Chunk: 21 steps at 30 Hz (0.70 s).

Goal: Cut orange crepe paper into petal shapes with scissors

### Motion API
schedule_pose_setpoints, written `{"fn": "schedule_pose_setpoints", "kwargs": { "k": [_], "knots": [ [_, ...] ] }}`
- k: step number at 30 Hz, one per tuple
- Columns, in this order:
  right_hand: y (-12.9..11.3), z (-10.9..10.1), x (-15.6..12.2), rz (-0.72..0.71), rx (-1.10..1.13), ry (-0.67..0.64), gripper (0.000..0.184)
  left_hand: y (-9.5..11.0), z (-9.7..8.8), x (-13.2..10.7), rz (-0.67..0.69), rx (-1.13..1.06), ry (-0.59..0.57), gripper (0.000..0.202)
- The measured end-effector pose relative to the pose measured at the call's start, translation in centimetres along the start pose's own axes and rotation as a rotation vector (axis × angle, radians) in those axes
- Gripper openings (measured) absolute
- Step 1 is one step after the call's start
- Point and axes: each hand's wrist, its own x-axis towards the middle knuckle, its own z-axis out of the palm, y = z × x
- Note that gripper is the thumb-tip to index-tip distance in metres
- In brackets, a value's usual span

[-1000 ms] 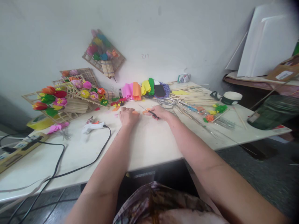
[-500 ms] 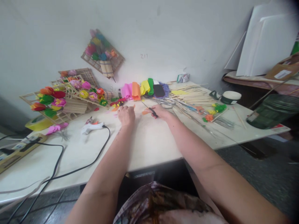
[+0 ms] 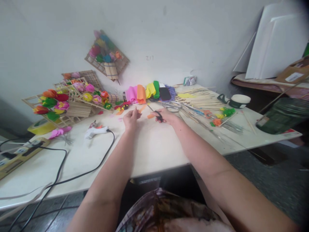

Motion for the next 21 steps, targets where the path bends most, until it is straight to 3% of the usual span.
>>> {"fn": "schedule_pose_setpoints", "kwargs": {
  "k": [5, 14, 21],
  "knots": [
    [-0.4, 0.1, -0.4, 0.024, -0.001, -0.001, 0.025, -0.5, -0.3, 0.4, -0.045, -0.054, 0.073, 0.018],
    [0.4, -1.2, 0.4, 0.017, -0.089, -0.142, 0.041, -0.3, -0.3, 0.3, -0.156, -0.196, 0.107, 0.014],
    [0.6, -1.2, 0.3, -0.016, -0.115, -0.232, 0.039, -0.3, -0.4, 0.2, -0.174, -0.219, 0.098, 0.014]
  ]
}}
